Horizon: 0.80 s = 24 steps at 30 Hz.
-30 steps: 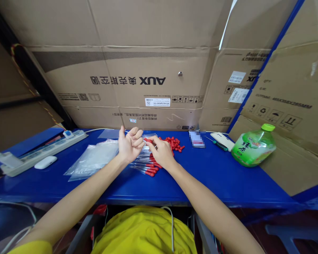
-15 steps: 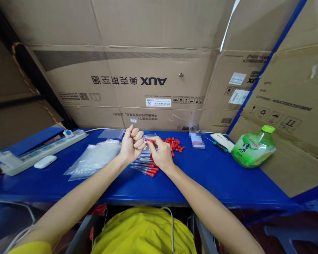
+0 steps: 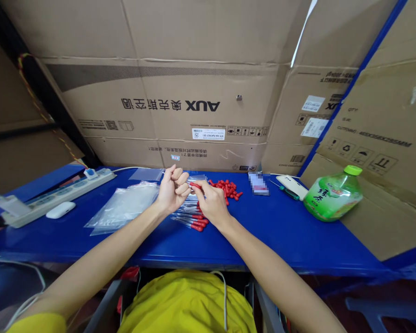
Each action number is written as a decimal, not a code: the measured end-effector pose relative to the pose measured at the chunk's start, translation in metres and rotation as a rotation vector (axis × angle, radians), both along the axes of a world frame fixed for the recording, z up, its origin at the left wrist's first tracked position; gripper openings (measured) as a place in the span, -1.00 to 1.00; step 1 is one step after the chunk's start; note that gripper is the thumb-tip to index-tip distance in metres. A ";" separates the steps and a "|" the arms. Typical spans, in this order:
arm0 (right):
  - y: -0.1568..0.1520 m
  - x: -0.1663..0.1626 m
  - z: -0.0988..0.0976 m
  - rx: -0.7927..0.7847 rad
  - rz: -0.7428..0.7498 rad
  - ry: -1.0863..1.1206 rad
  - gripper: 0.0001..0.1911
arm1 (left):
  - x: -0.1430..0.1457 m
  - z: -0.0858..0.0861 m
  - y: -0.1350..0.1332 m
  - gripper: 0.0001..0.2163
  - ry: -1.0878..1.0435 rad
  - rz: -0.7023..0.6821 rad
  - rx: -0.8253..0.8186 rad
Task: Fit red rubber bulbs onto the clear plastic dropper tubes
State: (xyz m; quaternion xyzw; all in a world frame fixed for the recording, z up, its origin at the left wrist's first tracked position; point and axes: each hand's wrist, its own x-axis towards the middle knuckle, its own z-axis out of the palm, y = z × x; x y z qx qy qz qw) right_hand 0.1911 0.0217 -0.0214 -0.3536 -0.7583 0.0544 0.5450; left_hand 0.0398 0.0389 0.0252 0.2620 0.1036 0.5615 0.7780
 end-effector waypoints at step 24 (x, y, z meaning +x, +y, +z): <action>0.008 0.014 -0.001 0.223 -0.093 -0.390 -0.70 | 0.000 -0.006 0.002 -0.52 0.110 -0.058 -0.003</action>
